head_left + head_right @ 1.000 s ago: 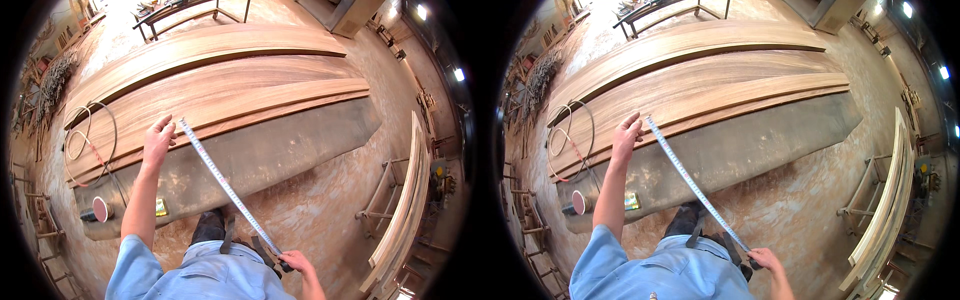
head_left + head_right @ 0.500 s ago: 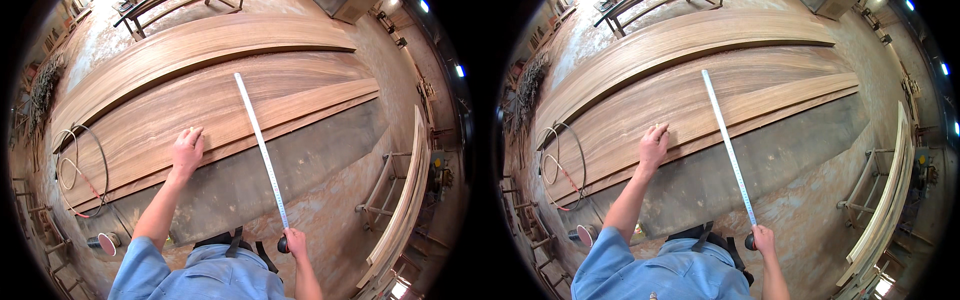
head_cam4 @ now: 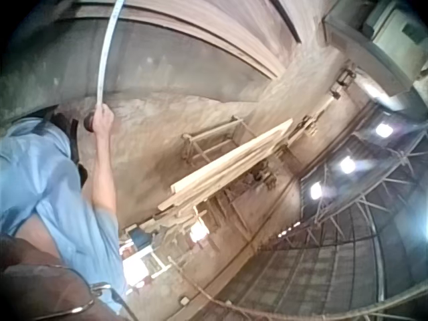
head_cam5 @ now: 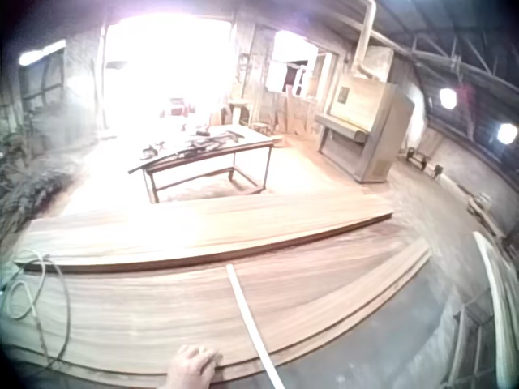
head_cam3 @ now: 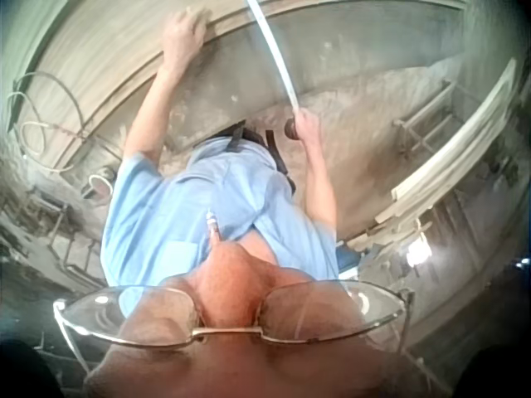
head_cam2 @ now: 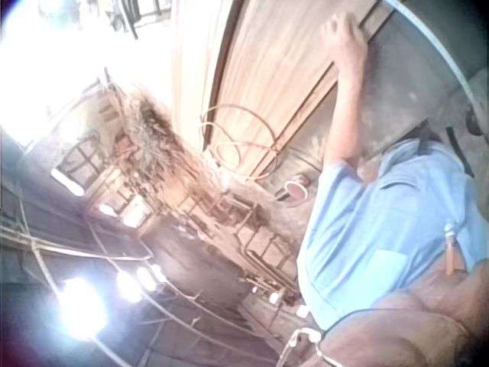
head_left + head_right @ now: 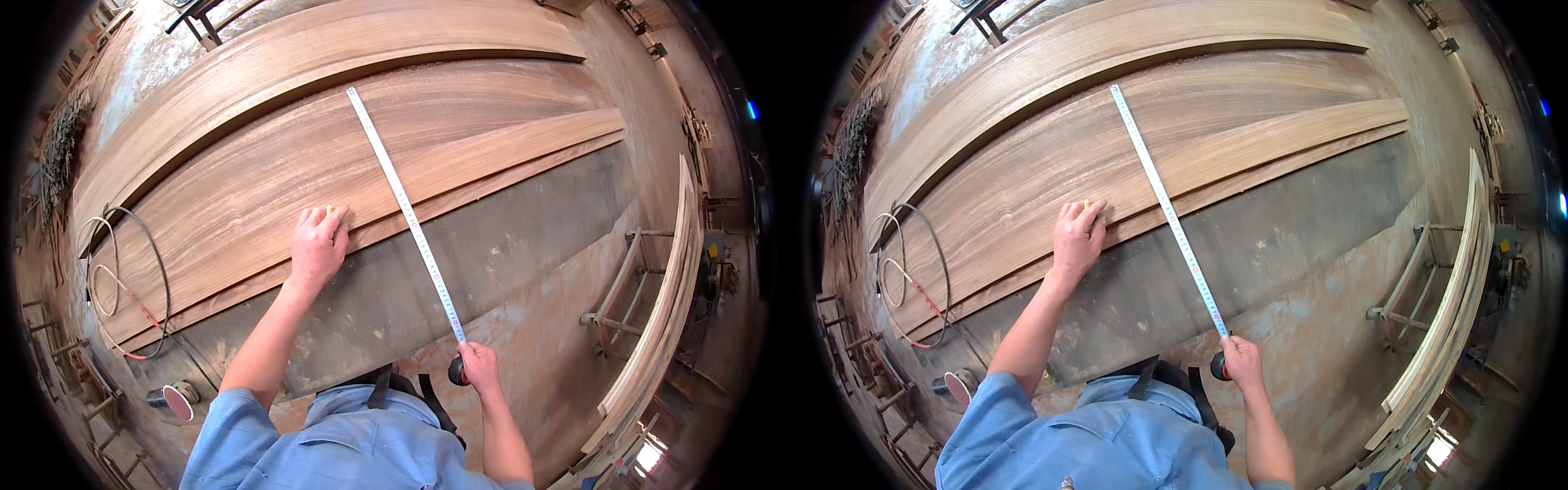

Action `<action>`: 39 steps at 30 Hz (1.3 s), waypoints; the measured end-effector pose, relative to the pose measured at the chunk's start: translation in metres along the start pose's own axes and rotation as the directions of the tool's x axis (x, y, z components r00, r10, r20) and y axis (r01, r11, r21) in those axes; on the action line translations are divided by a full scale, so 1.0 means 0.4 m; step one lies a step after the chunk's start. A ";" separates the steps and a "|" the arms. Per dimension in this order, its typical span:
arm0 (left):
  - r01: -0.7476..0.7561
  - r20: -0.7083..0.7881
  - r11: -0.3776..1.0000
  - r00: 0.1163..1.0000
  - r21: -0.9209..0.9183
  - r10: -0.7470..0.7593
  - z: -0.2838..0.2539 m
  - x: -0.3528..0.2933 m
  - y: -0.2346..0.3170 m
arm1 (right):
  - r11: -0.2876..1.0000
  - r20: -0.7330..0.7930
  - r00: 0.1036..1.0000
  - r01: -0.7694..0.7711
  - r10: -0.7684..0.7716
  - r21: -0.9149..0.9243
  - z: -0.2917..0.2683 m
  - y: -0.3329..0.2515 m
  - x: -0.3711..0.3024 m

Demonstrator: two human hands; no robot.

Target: The person measures several wooden planks with a tape measure in a workshop, marks measurements with a pencil, and moves the planks between a workbench and a table saw. The person handles multiple planks one at a time, measuring and marking each before placing them on the saw or back on the bench.

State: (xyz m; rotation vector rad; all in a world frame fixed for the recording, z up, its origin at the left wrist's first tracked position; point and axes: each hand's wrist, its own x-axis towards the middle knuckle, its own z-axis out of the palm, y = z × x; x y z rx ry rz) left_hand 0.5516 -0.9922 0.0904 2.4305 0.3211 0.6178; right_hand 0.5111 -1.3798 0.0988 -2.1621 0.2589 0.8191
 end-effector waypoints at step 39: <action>0.343 0.585 0.864 0.808 -0.369 -0.071 -0.013 -0.625 0.487 | 0.871 0.069 0.983 0.118 -0.171 0.478 -0.046 0.126 -0.229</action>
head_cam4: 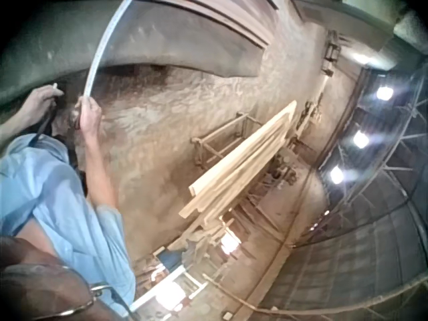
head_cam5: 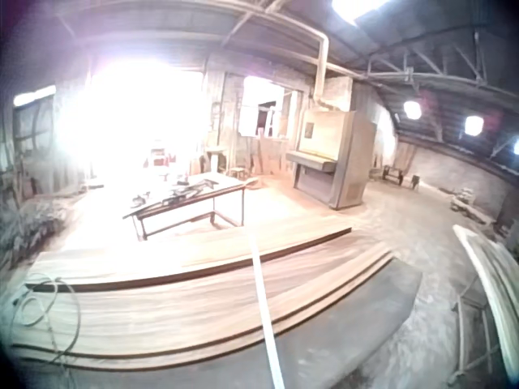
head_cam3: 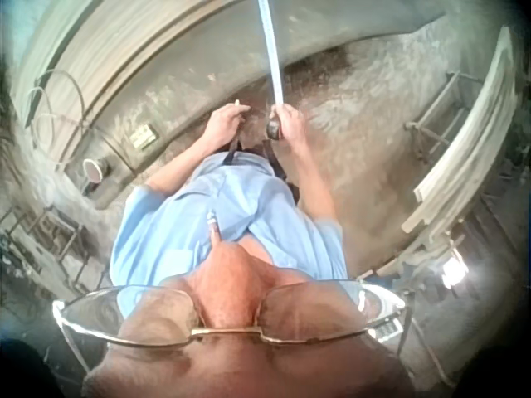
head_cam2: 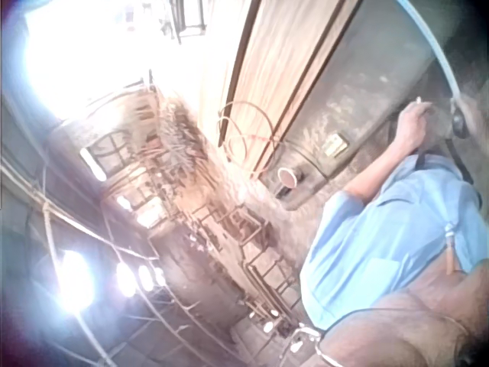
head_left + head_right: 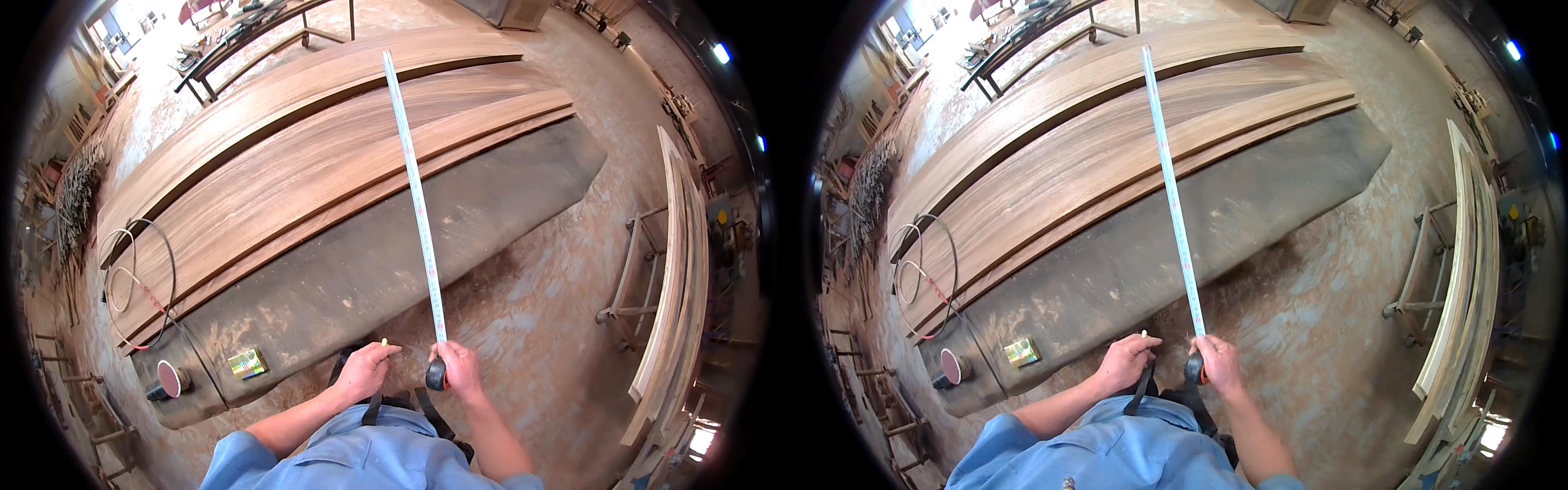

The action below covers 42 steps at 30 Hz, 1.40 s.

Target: The person measures several wooden planks with a tape measure in a workshop, marks measurements with a pencil, and moves the planks between a workbench and a table saw. The person handles multiple planks one at a time, measuring and marking each before placing them on the saw or back on the bench.

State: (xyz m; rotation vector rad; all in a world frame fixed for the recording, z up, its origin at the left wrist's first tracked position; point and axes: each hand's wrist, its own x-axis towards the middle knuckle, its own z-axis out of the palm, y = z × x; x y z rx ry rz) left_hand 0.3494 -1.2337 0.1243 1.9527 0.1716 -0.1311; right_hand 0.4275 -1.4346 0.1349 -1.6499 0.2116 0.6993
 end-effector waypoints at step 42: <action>-0.011 0.947 0.994 0.304 0.107 -0.099 0.691 -0.615 0.275 | 0.478 -0.519 0.791 0.337 0.323 0.811 -0.179 0.686 -1.038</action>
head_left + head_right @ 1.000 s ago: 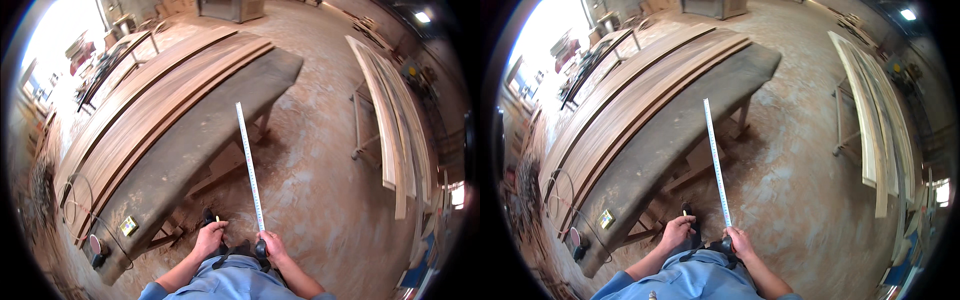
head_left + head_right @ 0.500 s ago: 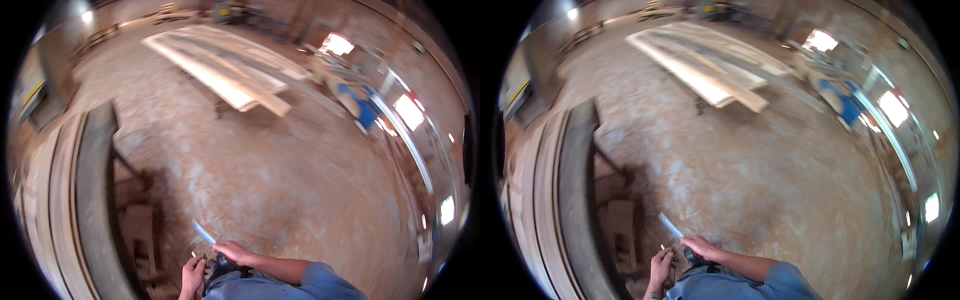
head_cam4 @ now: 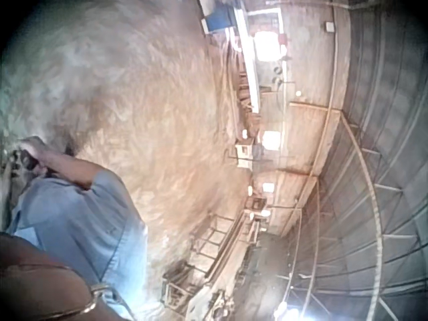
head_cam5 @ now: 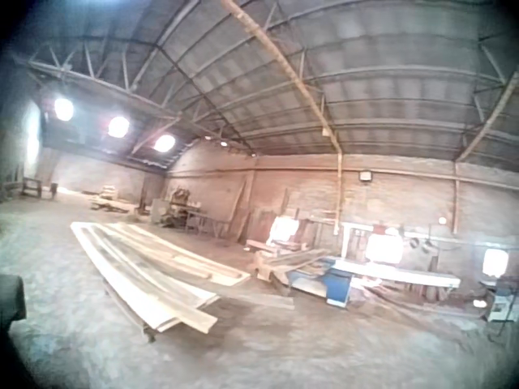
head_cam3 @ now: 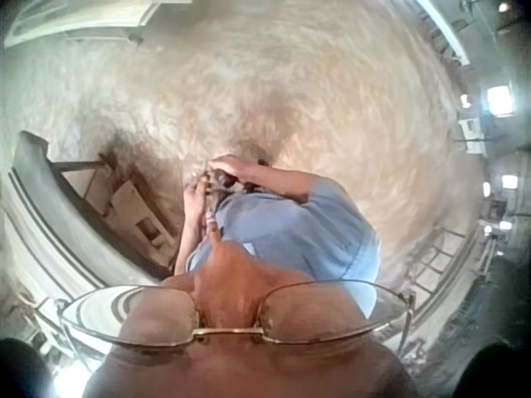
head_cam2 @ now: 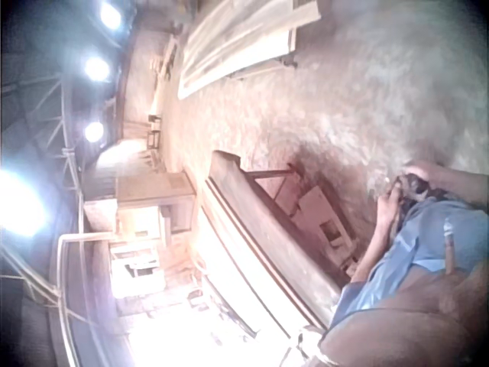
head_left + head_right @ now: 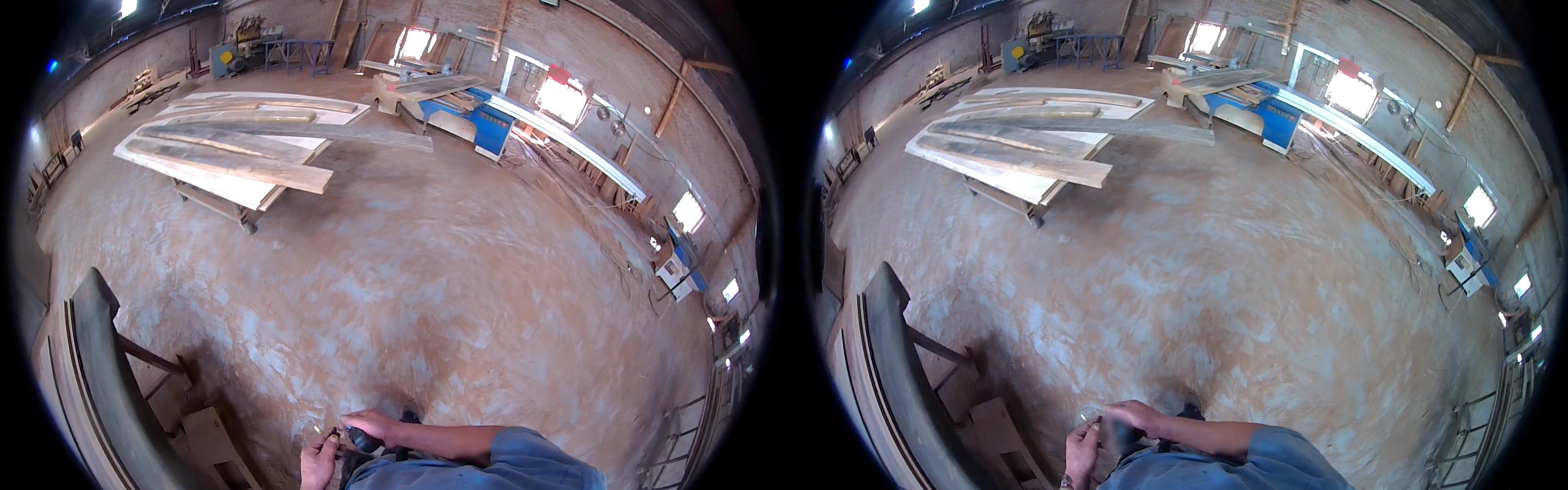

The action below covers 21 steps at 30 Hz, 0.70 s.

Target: The person measures several wooden planks with a tape measure in a workshop, marks measurements with a pencil, and moves the planks between a workbench and a table saw. The person handles multiple planks one at a time, measuring and marking each before placing them on the saw or back on the bench.

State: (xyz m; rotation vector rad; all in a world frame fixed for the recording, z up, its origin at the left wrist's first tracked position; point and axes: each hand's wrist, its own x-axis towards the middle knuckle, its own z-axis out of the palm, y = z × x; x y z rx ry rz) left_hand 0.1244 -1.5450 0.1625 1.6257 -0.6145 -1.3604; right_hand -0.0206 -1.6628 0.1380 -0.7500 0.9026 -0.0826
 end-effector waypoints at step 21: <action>-0.259 0.080 0.851 0.965 0.456 0.251 0.631 0.178 0.171 | 0.918 -0.047 0.969 0.244 -0.241 0.313 -0.565 -0.093 -0.246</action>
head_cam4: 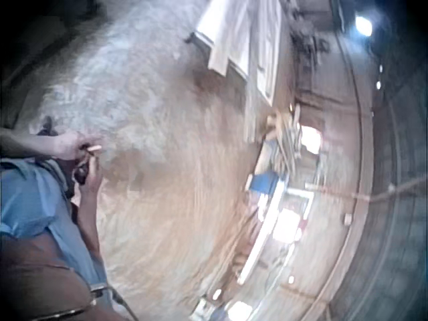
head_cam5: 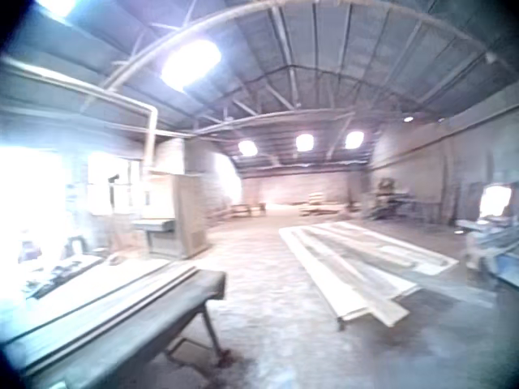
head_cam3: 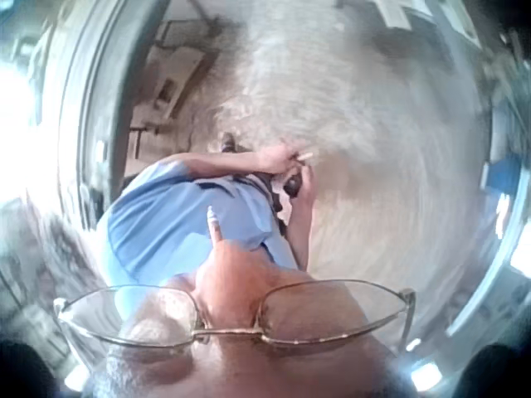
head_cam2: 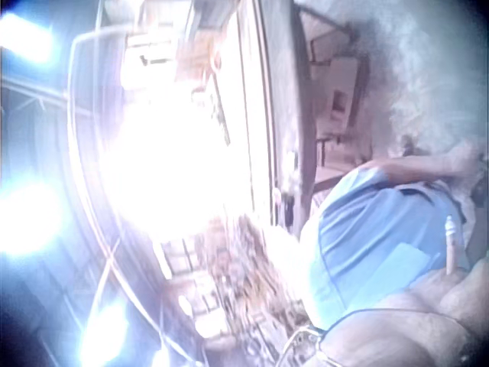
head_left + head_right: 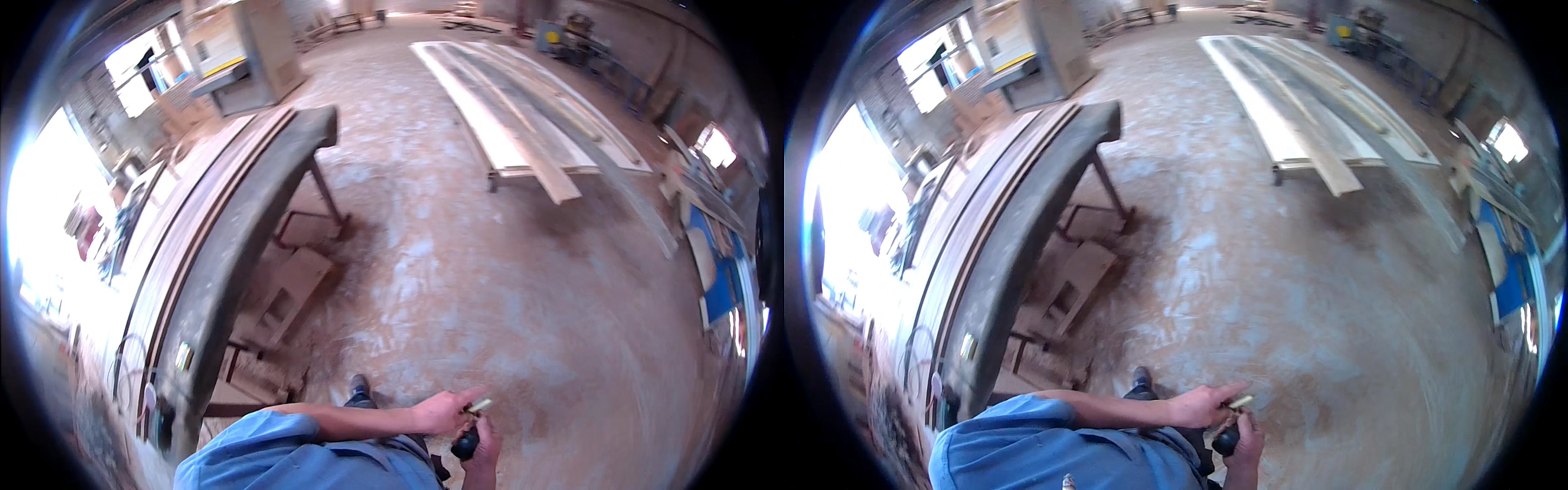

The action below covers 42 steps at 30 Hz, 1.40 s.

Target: The person measures several wooden planks with a tape measure in a workshop, marks measurements with a pencil, and moves the planks between a workbench and a table saw. The person handles multiple planks one at a time, measuring and marking each before placing them on the saw or back on the bench.

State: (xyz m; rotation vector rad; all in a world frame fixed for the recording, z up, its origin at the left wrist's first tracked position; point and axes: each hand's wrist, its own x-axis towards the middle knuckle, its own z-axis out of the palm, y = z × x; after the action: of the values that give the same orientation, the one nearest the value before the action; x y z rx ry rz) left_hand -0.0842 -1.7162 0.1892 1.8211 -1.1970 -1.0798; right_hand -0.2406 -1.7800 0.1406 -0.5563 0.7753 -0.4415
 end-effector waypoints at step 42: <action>-0.369 -0.729 0.639 -0.202 0.675 0.654 -0.452 -0.542 0.217 | 0.983 -0.123 0.979 -0.151 0.163 0.101 0.253 0.175 -0.055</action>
State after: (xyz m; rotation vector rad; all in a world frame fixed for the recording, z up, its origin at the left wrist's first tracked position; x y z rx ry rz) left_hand -0.0010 -1.5231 0.3967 1.2875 -0.9044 0.9104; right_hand -0.1668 -1.6832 0.1684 -0.3799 0.9133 -0.3671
